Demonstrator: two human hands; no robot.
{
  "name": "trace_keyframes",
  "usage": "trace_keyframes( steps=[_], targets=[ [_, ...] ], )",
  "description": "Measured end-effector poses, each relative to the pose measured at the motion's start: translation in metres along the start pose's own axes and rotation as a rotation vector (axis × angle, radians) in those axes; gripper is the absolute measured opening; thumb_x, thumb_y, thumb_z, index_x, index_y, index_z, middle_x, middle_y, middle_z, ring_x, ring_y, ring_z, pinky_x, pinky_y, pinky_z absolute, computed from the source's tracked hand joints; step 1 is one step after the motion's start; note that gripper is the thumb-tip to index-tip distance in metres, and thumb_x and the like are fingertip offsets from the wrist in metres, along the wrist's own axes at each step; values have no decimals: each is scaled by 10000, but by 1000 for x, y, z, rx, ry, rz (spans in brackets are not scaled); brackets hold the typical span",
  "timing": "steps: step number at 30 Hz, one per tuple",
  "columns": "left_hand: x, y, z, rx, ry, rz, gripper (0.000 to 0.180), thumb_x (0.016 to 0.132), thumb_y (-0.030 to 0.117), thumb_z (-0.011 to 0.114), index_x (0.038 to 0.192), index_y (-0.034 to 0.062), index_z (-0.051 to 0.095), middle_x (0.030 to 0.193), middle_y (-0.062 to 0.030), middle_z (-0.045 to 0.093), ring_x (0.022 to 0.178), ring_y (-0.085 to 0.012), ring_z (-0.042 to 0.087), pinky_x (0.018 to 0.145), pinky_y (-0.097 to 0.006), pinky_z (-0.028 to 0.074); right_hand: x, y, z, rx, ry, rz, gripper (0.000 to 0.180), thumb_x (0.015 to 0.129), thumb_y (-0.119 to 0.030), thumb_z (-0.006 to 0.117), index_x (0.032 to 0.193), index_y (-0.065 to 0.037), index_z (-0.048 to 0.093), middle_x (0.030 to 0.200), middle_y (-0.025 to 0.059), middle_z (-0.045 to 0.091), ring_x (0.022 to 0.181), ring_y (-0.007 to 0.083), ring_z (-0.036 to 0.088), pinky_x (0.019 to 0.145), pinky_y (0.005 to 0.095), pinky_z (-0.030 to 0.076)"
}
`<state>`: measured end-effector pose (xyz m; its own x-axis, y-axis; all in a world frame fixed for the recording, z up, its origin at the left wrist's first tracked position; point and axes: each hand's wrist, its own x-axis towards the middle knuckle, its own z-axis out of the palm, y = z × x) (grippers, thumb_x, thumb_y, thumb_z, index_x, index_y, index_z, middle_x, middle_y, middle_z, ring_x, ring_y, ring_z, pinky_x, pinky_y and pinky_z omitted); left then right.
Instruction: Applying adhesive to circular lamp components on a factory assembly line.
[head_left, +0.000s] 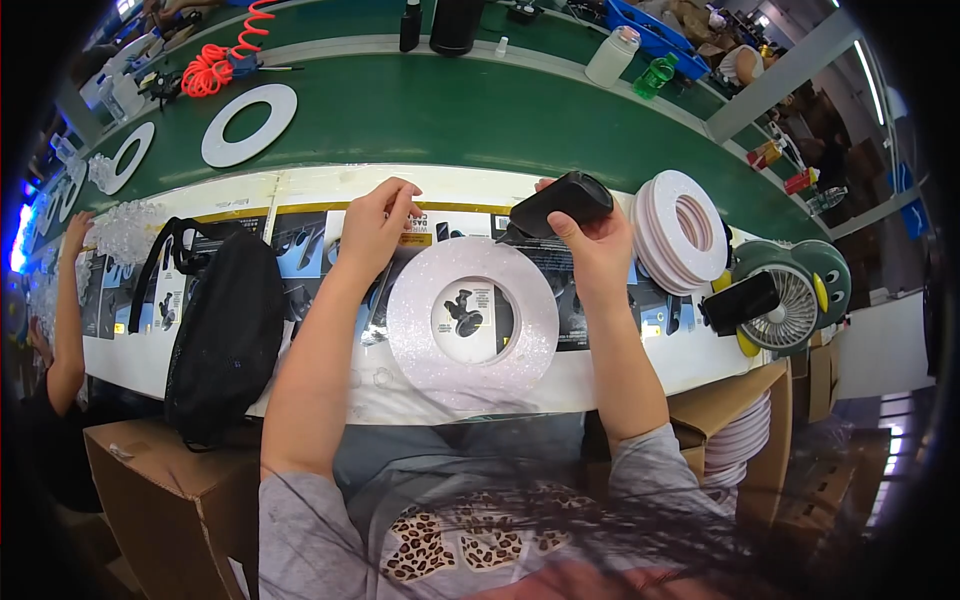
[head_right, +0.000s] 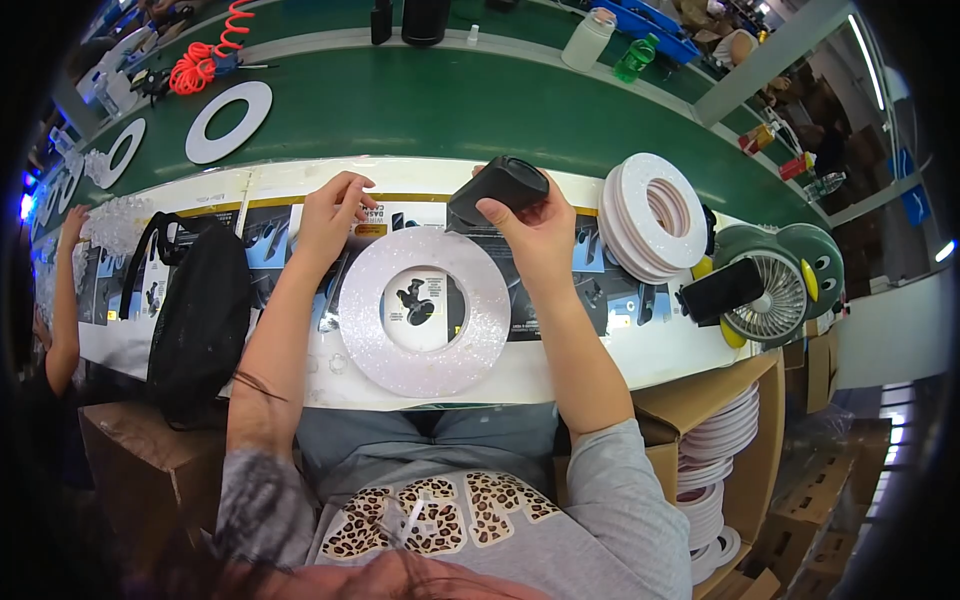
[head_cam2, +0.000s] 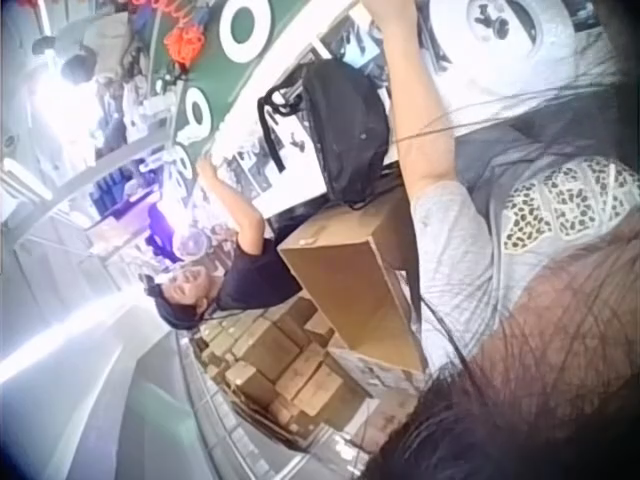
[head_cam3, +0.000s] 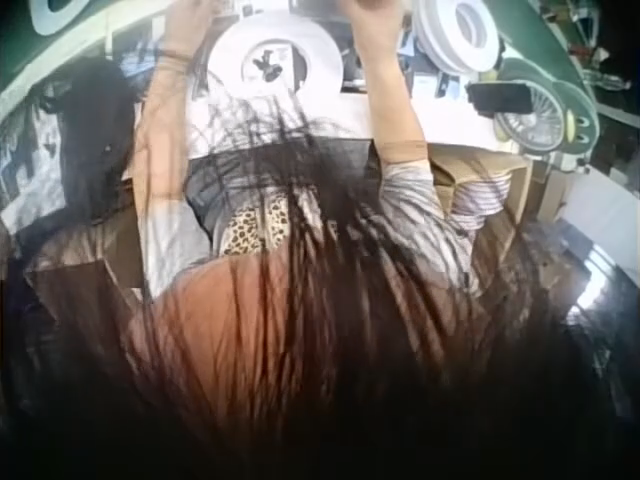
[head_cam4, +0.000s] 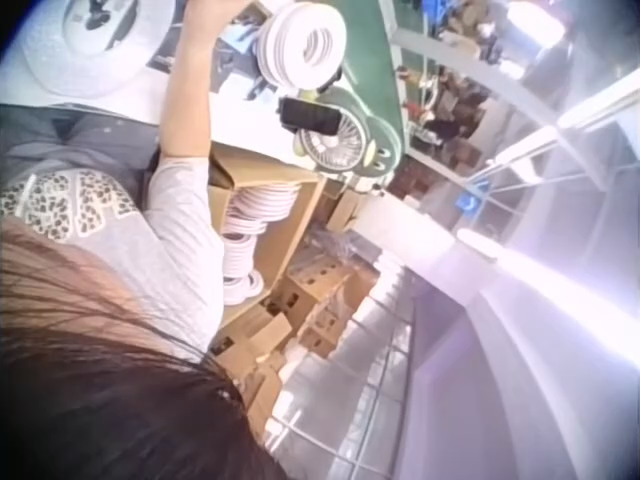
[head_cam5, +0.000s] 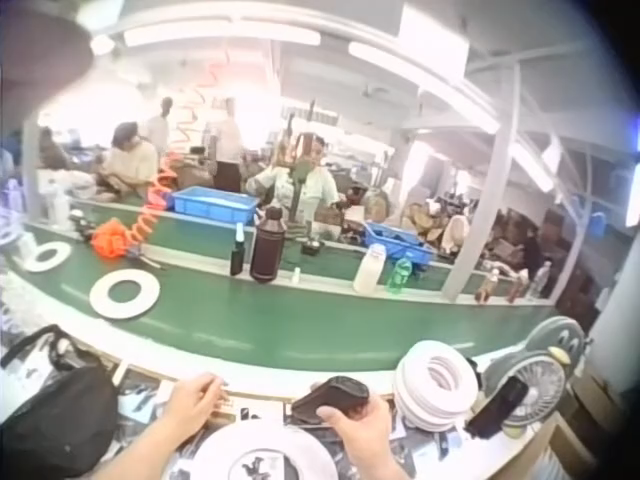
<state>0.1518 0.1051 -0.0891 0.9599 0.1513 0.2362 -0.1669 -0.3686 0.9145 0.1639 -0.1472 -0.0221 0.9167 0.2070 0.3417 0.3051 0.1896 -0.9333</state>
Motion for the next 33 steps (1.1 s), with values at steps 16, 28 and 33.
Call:
trace_keyframes(
  steps=[16, 28, 33],
  targets=[
    [1, -1, 2, -25, 30, 25, 227, 955, 192, 490, 966, 17, 635, 680, -71, 656, 574, -110, 597, 553, -233, 475, 1, 0, -1, -11, -4, 14, 434, 776, -71, 750, 1140, 33, 538, 1102, 182, 639, 1036, 228, 614, 933, 338, 486],
    [0, 6, 1, 6, -13, -38, 244, 966, 182, 473, 966, -8, 626, 754, -78, 645, 621, -80, 553, 588, -215, 477, 1, -6, -11, -132, 61, 19, 415, 775, -71, 753, 1123, 35, 554, 1060, 163, 657, 992, 204, 630, 917, 312, 483],
    [0, -4, 0, 8, 11, -12, 234, 959, 192, 483, 964, 7, 628, 721, -74, 652, 593, -98, 576, 568, -229, 475, 2, -5, -8, -136, 57, 30, 418, 773, -61, 753, 1126, 37, 553, 1052, 157, 658, 988, 197, 631, 916, 311, 485]
  ],
)
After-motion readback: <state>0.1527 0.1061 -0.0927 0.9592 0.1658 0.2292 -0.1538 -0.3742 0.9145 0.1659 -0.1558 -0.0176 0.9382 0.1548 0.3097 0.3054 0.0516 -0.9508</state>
